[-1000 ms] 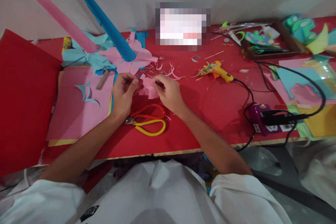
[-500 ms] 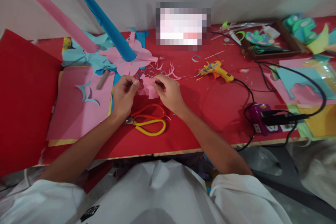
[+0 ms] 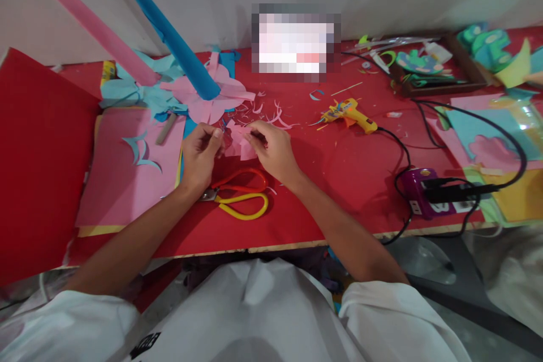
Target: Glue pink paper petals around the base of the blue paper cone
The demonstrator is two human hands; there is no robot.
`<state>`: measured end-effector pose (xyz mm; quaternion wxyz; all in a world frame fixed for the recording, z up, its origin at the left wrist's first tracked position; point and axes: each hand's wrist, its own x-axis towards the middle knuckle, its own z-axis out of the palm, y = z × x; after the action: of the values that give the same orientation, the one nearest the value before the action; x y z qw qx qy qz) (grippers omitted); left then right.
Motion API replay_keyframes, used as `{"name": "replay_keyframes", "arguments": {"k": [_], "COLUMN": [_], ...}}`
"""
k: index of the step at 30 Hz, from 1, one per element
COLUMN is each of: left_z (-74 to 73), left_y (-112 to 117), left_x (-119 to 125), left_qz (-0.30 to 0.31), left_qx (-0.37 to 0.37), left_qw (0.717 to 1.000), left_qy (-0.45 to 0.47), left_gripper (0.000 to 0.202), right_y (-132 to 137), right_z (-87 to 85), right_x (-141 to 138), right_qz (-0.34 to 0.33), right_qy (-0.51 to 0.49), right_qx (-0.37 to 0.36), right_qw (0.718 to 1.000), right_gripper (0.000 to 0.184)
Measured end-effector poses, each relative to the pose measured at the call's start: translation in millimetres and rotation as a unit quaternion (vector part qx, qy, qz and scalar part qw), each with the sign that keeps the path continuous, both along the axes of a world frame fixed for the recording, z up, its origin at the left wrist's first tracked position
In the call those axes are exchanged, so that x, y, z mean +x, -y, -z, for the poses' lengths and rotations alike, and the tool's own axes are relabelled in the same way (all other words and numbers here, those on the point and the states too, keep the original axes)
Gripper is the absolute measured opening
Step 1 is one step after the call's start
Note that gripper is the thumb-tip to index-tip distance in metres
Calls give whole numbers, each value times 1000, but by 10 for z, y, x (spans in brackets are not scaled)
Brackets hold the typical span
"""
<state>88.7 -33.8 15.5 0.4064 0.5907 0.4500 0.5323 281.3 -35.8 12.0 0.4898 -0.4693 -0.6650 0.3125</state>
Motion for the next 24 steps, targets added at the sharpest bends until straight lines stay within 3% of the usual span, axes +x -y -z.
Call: {"name": "replay_keyframes", "arguments": {"k": [11, 19, 24], "left_z": [6, 12, -16], "left_y": [-1, -32, -7], "left_x": [-1, 23, 5], "left_qz": [-28, -29, -41], "left_qx": [23, -4, 21], "left_qw": [998, 1000, 999], "left_qy": [-53, -3, -13], "left_gripper": [64, 54, 54], "right_y": [-10, -9, -14], "right_z": [14, 6, 36], "right_x": [2, 0, 4], "right_qz": [-2, -2, 1], "right_qy": [-3, -2, 9], "right_qx": [5, 5, 1], "right_qw": [1000, 1000, 1000], "right_gripper": [54, 56, 54]}}
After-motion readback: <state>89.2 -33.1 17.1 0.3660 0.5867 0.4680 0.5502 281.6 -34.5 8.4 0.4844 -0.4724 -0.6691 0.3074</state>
